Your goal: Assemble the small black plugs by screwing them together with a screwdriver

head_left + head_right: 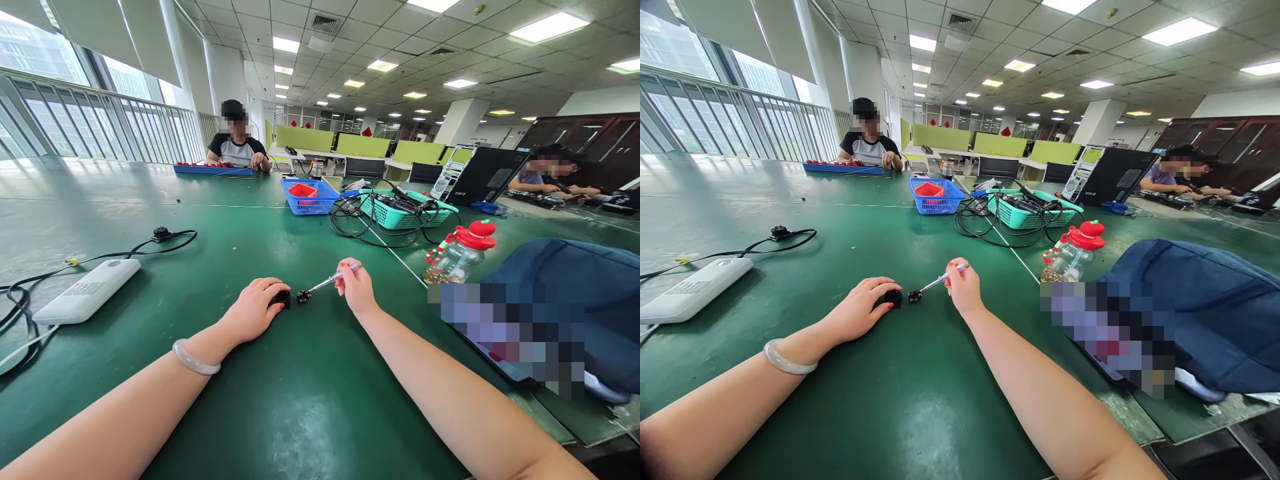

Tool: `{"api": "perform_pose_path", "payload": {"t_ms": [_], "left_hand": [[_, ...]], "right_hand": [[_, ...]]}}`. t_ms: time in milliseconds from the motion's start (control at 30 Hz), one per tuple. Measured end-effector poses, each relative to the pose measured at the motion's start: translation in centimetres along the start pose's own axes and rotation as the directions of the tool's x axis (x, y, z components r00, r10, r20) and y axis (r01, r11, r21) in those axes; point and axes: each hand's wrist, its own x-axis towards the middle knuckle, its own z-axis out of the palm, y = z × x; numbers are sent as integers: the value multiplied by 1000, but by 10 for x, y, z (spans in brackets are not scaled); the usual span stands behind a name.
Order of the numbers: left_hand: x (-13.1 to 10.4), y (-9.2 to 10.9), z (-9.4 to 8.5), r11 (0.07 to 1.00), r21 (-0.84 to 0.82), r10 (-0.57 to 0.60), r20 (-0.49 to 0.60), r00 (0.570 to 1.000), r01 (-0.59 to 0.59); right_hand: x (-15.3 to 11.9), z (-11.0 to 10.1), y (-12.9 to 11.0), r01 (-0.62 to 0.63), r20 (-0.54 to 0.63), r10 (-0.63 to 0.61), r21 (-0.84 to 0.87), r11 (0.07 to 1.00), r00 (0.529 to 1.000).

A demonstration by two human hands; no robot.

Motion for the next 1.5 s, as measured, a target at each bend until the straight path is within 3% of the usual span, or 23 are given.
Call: {"api": "perform_pose_path", "payload": {"t_ms": [200, 533, 900, 1133, 1233, 1333, 1433, 1500], "left_hand": [[-3, 3, -2, 999, 27, -34, -1, 999, 34], [-7, 21, 4, 997, 16, 68, 77, 995, -69], [-10, 38, 6, 989, -55, 138, 48, 989, -136], [-20, 52, 6, 996, -59, 69, 7, 998, -69], [-36, 57, 1, 994, -97, 61, 13, 998, -60], [-67, 57, -11, 987, -148, 67, 33, 997, -61], [-108, 44, -27, 989, -146, 10, 51, 999, -3], [-137, 24, -40, 990, -122, -62, 40, 997, 66]], "right_hand": [[-12, 8, -6, 32, 88, -33, 14, 999, 996], [2, -1, 1, 46, -53, -42, 72, 996, 998], [11, -9, 10, 49, -175, -39, 54, 997, 984], [12, -13, 10, 12, -266, -4, 28, 1000, 964], [12, -14, 10, -3, -288, 9, 23, 1000, 958], [12, -15, 9, -10, -302, 16, 22, 1000, 953], [12, -16, 9, -9, -304, 16, 24, 1000, 953], [13, -16, 9, -8, -301, 17, 29, 1000, 954]]}}
